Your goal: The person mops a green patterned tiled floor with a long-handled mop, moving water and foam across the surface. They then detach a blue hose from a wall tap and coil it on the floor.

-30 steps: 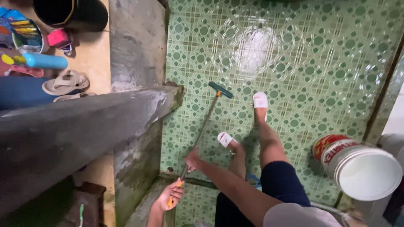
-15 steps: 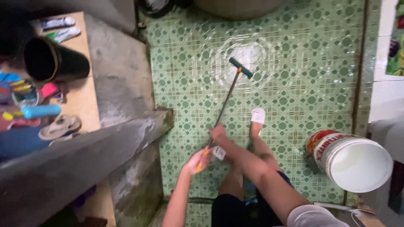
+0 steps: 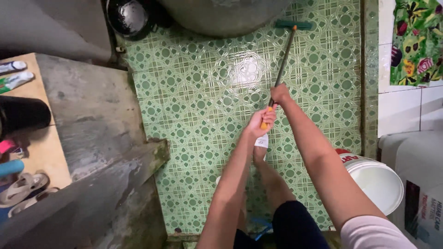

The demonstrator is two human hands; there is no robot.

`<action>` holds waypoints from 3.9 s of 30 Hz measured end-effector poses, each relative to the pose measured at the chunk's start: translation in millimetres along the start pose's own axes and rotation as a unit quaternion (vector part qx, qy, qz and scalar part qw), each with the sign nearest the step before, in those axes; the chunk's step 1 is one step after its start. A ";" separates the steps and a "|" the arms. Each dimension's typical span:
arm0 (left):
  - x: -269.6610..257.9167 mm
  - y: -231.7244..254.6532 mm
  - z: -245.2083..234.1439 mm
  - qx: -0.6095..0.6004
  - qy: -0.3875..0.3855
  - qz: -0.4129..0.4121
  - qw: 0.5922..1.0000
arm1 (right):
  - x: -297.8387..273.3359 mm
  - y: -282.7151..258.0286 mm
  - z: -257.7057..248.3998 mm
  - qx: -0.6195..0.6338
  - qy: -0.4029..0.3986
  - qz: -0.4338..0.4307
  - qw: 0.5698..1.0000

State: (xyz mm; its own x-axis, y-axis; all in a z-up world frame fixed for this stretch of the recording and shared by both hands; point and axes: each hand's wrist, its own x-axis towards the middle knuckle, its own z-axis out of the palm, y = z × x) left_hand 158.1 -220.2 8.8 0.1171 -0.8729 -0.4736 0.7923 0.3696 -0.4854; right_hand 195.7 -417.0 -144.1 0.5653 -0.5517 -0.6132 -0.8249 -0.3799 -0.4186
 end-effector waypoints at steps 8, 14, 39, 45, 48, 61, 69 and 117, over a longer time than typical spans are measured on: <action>-112.3 -31.0 -121.5 0.152 0.194 0.083 0.965 | -38.6 122.7 192.7 -0.494 -0.138 -0.366 0.777; -336.1 -18.3 -154.9 0.154 0.237 0.007 0.959 | -234.3 109.5 364.5 -0.439 -0.131 -0.393 0.797; -284.3 22.5 -98.4 0.173 0.195 -0.066 0.963 | -256.4 -8.6 235.6 0.203 0.067 0.042 0.976; -53.2 12.3 -47.5 0.174 0.012 -0.072 0.982 | -94.5 5.6 58.8 0.152 0.136 0.046 0.978; 30.4 -8.1 -9.7 0.311 0.102 -0.007 0.945 | -49.9 11.4 -18.6 0.247 0.080 0.036 0.965; 39.8 6.4 -59.7 0.733 0.200 -0.026 0.650 | -119.2 61.9 -61.8 0.569 -0.074 0.208 0.792; 5.1 20.8 3.9 0.893 0.100 0.122 0.421 | -171.4 73.3 -10.7 0.435 0.026 0.156 0.886; -85.0 85.5 2.6 0.935 0.064 0.042 0.345 | -508.8 157.4 78.8 0.100 0.033 0.313 0.944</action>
State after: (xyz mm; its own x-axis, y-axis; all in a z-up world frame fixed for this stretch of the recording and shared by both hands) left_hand 217.4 -115.2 9.5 0.2537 -0.8185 -0.5155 -0.1966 -0.5654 0.8010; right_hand -222.0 -137.6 49.2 -0.0399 -0.6691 -0.7421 -0.9775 0.1802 -0.1100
